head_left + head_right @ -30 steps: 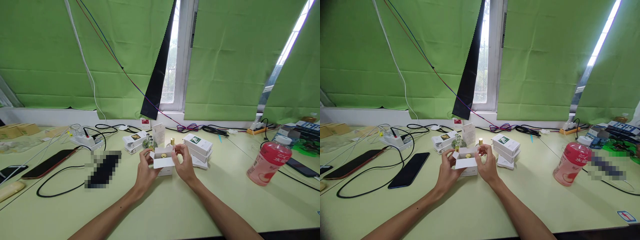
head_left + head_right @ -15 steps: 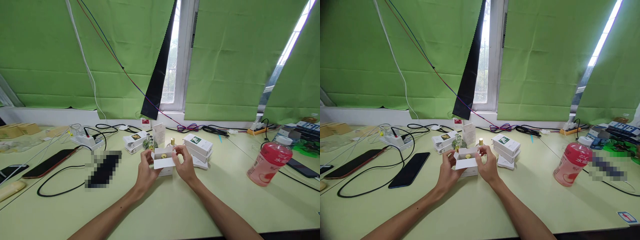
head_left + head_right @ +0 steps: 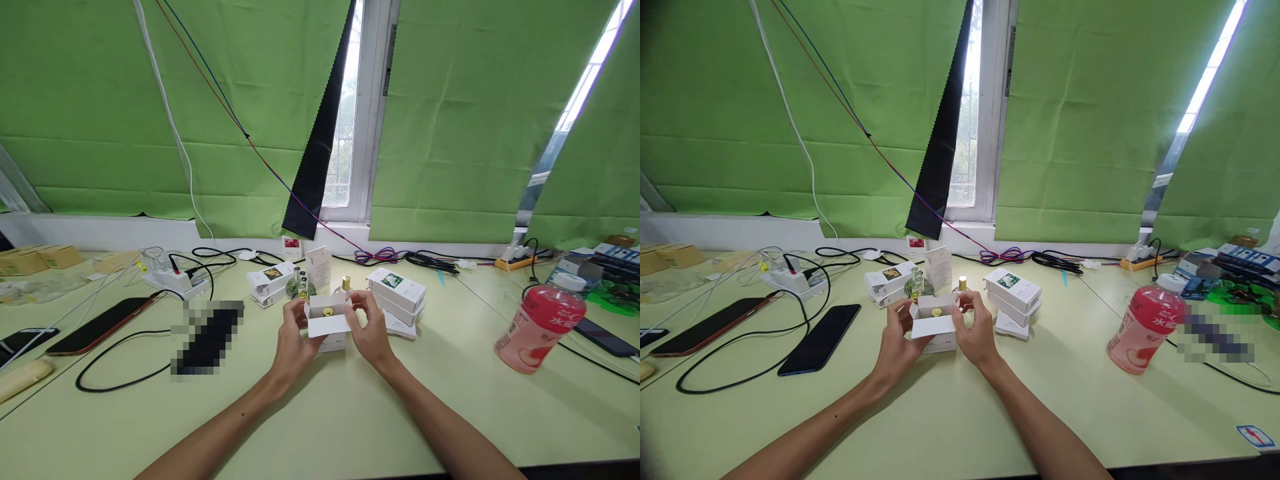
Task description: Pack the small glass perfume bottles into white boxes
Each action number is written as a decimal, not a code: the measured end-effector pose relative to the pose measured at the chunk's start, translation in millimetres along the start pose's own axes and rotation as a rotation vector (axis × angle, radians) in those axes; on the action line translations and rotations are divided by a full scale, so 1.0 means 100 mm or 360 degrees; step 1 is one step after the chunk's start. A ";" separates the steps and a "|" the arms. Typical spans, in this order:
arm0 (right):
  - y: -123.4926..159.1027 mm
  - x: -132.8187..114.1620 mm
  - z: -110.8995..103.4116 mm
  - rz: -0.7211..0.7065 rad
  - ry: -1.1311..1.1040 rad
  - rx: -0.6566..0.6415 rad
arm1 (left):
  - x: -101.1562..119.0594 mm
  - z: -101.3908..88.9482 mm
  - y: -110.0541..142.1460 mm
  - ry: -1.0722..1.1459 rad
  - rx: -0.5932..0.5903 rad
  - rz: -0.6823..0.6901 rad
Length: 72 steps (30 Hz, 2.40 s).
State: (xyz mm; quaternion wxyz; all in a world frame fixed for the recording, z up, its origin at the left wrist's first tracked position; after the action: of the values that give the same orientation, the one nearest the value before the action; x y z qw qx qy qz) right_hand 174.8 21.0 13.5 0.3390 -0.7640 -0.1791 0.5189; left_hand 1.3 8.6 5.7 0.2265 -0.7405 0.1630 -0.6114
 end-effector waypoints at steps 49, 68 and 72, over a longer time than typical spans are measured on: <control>-0.04 -0.10 -0.04 -0.0097 -0.0013 -0.0065 | 0.01 -0.03 -0.01 -0.0354 -0.0041 0.0314; -0.05 -0.06 -0.04 0.0005 -0.0099 -0.0082 | 0.02 -0.03 -0.03 -0.0293 -0.0176 0.0484; -0.05 -0.04 -0.04 0.0055 -0.0118 -0.0088 | -0.01 -0.04 -0.04 -0.0276 -0.0235 0.0510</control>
State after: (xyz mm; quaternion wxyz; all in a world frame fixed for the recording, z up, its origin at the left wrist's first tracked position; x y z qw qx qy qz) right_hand 177.1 20.6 20.7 0.3018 -0.7564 -0.1927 0.5475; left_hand -3.1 12.2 7.4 0.2791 -0.7696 0.3031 -0.4878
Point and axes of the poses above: each hand's wrist, its own y-axis away from the middle knuckle, its own z-axis out of the palm, x = y × z, the point moved 1 cm from there along -y, towards the middle knuckle, and after that the axes turned 9 degrees about y, right-handed, at the moved point
